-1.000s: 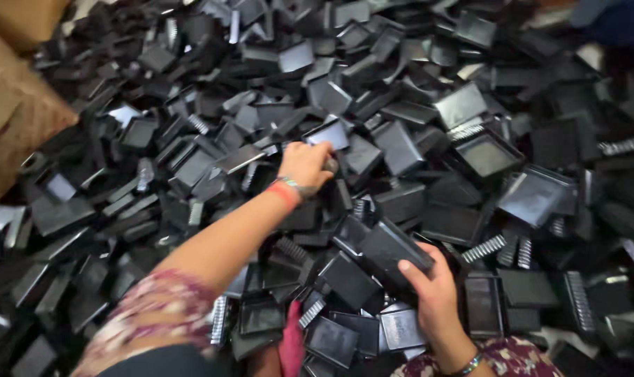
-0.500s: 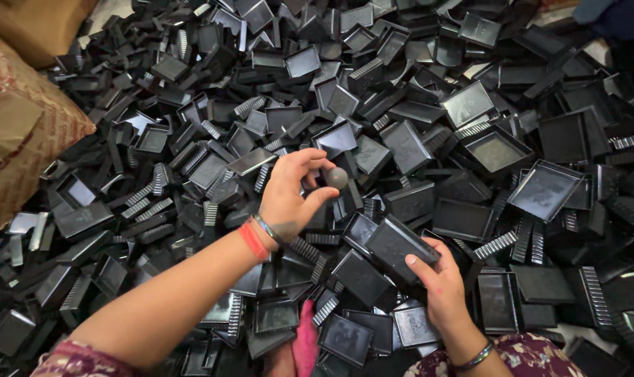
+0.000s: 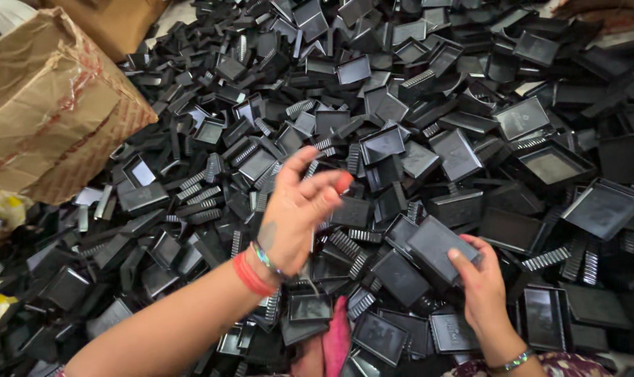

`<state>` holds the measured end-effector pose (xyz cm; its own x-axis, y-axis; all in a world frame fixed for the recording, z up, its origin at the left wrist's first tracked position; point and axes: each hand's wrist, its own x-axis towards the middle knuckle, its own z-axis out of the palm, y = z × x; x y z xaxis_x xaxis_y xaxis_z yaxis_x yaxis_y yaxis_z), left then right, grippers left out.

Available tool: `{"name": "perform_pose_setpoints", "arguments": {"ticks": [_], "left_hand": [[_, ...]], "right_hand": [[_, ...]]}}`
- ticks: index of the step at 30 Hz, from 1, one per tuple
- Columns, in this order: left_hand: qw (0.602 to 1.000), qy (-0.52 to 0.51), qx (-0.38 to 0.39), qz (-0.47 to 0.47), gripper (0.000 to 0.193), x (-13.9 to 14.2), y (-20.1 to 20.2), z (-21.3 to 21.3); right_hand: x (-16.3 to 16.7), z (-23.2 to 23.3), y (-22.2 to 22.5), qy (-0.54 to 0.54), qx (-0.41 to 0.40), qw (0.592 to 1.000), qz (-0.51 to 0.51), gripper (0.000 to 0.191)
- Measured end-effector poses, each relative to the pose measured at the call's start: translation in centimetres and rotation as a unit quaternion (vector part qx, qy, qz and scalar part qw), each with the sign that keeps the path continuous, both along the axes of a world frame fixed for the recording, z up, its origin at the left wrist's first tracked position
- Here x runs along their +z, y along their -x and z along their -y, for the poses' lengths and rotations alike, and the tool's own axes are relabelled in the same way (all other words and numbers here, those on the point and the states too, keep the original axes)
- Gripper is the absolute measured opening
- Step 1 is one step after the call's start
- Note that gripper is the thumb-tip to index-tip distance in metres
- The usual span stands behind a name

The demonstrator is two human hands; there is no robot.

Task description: The person sits on the floor and repeatedly picks up small black plastic parts from a large pile, inspects them by turning them over, and places them into a cardboard box. The process is repetitive and involves handling the parts one at a time.

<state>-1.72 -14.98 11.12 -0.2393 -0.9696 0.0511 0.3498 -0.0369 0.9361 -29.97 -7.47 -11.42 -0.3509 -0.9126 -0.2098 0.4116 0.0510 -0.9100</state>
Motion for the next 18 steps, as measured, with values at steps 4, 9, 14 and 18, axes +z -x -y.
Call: {"name": "perform_pose_setpoints", "arguments": {"ticks": [4, 9, 14, 18], "left_hand": [[0.949, 0.094, 0.197, 0.226, 0.083, -1.1, -3.1, 1.9], [0.978, 0.085, 0.116, 0.152, 0.031, -5.2, -5.6, -1.3], [0.939, -0.007, -0.042, 0.340, 0.012, -7.1, -6.7, -7.7], [0.912, 0.005, -0.148, 0.383, 0.014, -6.6, -4.3, -9.5]], "right_hand": [[1.3, 0.2, -0.5, -0.095, 0.035, 0.995, 0.016, 0.037], [3.1, 0.2, -1.9, -0.025, 0.061, 0.997, -0.031, 0.055], [4.7, -0.4, -3.3, 0.049, 0.022, 0.996, -0.066, 0.071], [6.3, -1.3, -3.7, 0.057, 0.005, 0.998, -0.035, 0.071]]}}
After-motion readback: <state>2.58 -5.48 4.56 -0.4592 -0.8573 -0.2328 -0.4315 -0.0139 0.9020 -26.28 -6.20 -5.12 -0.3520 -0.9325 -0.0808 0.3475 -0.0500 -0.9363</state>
